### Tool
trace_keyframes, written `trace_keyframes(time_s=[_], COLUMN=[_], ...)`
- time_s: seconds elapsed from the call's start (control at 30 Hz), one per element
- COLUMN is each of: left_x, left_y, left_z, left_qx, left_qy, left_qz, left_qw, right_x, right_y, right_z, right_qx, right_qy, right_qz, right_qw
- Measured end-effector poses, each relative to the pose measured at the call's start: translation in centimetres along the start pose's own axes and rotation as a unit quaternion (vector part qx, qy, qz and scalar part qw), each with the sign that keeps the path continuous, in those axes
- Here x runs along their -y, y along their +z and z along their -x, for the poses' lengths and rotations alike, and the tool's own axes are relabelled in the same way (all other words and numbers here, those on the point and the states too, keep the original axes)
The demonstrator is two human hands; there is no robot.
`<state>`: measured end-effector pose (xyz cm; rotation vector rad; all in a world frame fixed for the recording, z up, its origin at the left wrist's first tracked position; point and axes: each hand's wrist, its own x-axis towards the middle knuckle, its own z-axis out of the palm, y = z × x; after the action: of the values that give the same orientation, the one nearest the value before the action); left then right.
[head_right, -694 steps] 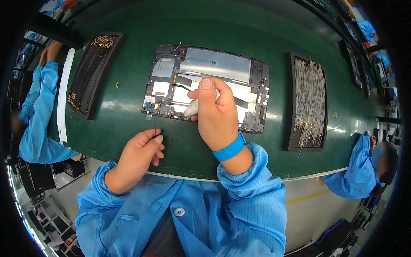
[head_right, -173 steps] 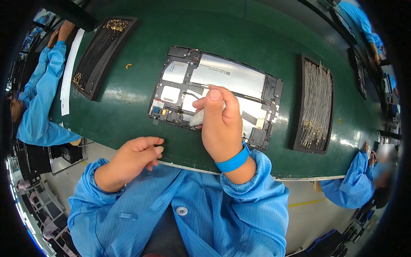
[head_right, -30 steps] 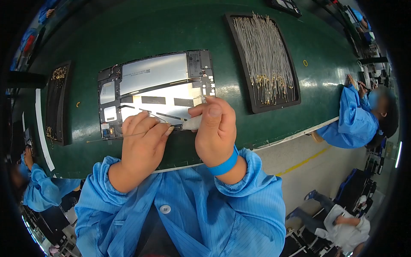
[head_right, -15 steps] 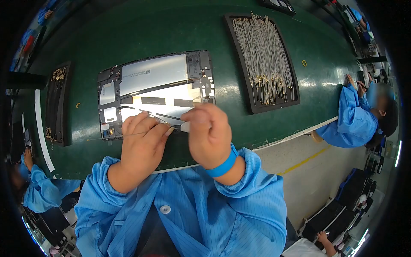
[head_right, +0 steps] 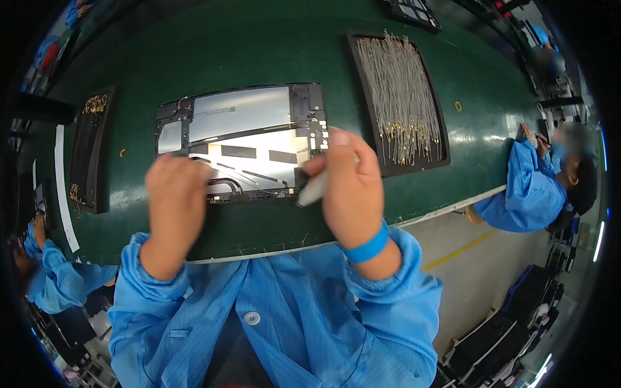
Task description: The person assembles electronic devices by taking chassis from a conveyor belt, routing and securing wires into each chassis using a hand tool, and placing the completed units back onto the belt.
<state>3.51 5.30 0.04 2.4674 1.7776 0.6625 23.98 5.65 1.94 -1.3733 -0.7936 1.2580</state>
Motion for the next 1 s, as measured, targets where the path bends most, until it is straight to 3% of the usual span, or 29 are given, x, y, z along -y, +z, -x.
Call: trace_keyframes(time_s=[0.03,0.13,0.23,0.33,0.37,0.47,0.6,0.73,0.8,0.83,0.87,1.0], left_x=[1.7,3.9,5.1,4.5,5.5,6.8,7.4,7.7,8.6,8.8,8.7,8.8], left_y=[-0.2,-1.6,-1.6,-2.1,-1.2,-1.4,0.1,0.9,1.0,1.0,0.9,0.4], left_z=[0.3,1.5,3.1,2.1,2.2,1.5,0.2,0.3,0.4,0.5,0.5,0.1], left_qx=[-0.033,-0.096,-0.004,0.031,-0.013,-0.027,-0.204,-0.188,-0.125,-0.088,-0.094,-0.137], left_qy=[-0.027,-0.245,-0.407,-0.445,-0.401,-0.482,-0.48,-0.401,-0.358,-0.336,-0.328,-0.29], left_qz=[-0.044,0.036,0.303,0.333,0.334,0.387,0.482,0.472,0.393,0.352,0.343,0.285], left_qw=[0.998,0.964,0.862,0.831,0.853,0.785,0.704,0.762,0.838,0.869,0.875,0.903], right_x=[0.1,-0.6,-1.1,-0.8,-1.0,-0.6,0.1,1.8,1.8,2.6,3.4,0.6], right_y=[-0.6,-2.8,-3.9,-3.4,-3.7,-2.4,1.2,6.6,8.8,10.9,12.7,15.1], right_z=[0.0,0.4,0.7,0.5,0.3,0.3,-1.6,-5.8,-10.7,-12.4,-13.5,-13.9], right_qx=[-0.009,-0.009,0.027,0.079,0.124,0.236,0.152,0.084,0.109,0.066,0.025,0.071], right_qy=[0.017,0.089,0.198,0.269,0.29,0.325,0.271,0.219,0.169,0.156,0.142,0.173], right_qz=[0.036,0.131,0.184,0.183,0.181,0.163,0.096,0.083,0.062,0.029,-0.005,-0.01], right_qw=[0.999,0.987,0.962,0.942,0.931,0.901,0.946,0.969,0.978,0.985,0.99,0.982])
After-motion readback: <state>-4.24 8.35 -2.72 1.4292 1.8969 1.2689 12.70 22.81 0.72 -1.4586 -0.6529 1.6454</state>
